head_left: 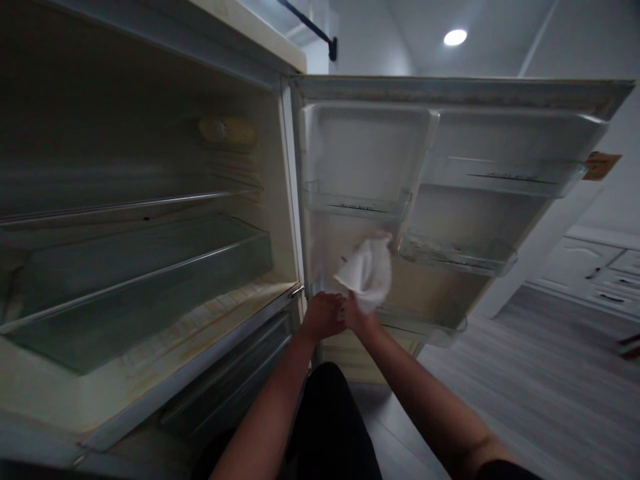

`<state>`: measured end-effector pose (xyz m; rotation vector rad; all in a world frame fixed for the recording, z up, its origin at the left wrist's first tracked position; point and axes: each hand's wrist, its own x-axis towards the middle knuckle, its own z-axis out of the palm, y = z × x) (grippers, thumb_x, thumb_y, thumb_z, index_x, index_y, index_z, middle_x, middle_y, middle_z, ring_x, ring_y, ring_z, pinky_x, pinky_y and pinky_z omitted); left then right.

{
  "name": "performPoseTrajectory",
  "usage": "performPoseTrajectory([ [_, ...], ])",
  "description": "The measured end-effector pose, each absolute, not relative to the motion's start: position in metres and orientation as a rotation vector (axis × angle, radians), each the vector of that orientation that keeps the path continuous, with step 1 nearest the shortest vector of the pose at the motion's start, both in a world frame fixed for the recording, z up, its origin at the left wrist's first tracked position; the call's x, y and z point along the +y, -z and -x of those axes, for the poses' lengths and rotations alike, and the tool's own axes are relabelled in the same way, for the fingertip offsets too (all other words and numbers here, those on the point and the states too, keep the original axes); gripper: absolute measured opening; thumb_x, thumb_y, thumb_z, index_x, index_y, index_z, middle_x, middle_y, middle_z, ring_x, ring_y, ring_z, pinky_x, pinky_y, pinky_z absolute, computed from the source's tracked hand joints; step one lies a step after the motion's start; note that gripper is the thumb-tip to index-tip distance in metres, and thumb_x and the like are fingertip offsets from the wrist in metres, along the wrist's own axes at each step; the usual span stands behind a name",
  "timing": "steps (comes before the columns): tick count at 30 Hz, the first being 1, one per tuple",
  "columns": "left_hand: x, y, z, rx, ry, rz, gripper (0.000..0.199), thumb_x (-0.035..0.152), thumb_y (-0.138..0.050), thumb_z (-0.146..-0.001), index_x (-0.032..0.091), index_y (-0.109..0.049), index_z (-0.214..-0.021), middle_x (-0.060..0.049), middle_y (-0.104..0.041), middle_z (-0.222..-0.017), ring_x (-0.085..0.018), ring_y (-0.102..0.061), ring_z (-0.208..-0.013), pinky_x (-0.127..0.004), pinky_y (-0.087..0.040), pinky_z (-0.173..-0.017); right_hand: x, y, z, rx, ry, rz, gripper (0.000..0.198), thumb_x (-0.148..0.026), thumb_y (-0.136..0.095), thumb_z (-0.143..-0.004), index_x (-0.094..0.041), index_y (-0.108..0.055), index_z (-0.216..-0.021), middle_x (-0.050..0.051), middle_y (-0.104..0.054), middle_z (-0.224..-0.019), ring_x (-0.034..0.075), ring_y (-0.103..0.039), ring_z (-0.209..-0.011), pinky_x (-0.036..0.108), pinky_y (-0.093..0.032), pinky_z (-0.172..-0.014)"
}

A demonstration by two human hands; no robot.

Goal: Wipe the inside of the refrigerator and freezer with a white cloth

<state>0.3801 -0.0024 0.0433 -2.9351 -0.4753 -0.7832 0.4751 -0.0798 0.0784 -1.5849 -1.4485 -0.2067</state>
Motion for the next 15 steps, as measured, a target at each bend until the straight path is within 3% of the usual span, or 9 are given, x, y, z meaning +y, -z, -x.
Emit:
performPoseTrajectory([
  [3,-0.001,-0.043,-0.381,-0.503,0.778,2.937,0.031,0.047,-0.066,-0.089,0.017,-0.073,-0.088,-0.009,-0.074,-0.083,-0.027,-0.071,-0.083,-0.039,-0.048,-0.078,-0.039,-0.117,-0.492,-1.708,0.529,1.686,0.070,-0.023,-0.045,-0.094,-0.010,-0.033,-0.162,0.015,-0.036,-0.163,0.031,-0.019,-0.159,0.054,-0.018,-0.131],
  [5,-0.001,-0.043,-0.382,-0.489,0.772,2.941,0.030,0.047,-0.065,-0.089,0.018,-0.072,-0.084,-0.007,-0.074,-0.081,-0.025,-0.071,-0.080,-0.038,-0.048,-0.076,-0.016,-0.138,-0.502,-1.839,0.728,1.744,0.064,-0.016,-0.042,-0.095,-0.005,-0.039,-0.158,0.015,-0.028,-0.168,0.032,-0.009,-0.161,0.053,-0.010,-0.132],
  [9,-0.001,-0.044,-0.381,-0.463,0.783,2.930,0.028,0.045,-0.066,-0.089,0.018,-0.070,-0.084,-0.006,-0.073,-0.083,-0.024,-0.072,-0.081,-0.039,-0.048,-0.078,0.002,-0.153,-0.516,-1.873,0.814,1.795,0.057,-0.011,-0.042,-0.097,0.001,-0.047,-0.152,0.020,-0.031,-0.165,0.036,-0.019,-0.157,0.057,-0.011,-0.131],
  [15,0.001,-0.040,-0.380,-0.461,0.801,2.917,0.028,0.046,-0.065,-0.089,0.019,-0.069,-0.083,-0.005,-0.073,-0.083,-0.023,-0.072,-0.081,-0.038,-0.046,-0.077,-0.033,-0.162,-0.534,-1.763,0.920,1.920,0.055,-0.009,-0.032,-0.102,-0.003,-0.045,-0.155,0.018,-0.036,-0.164,0.033,-0.033,-0.152,0.057,-0.020,-0.129],
])
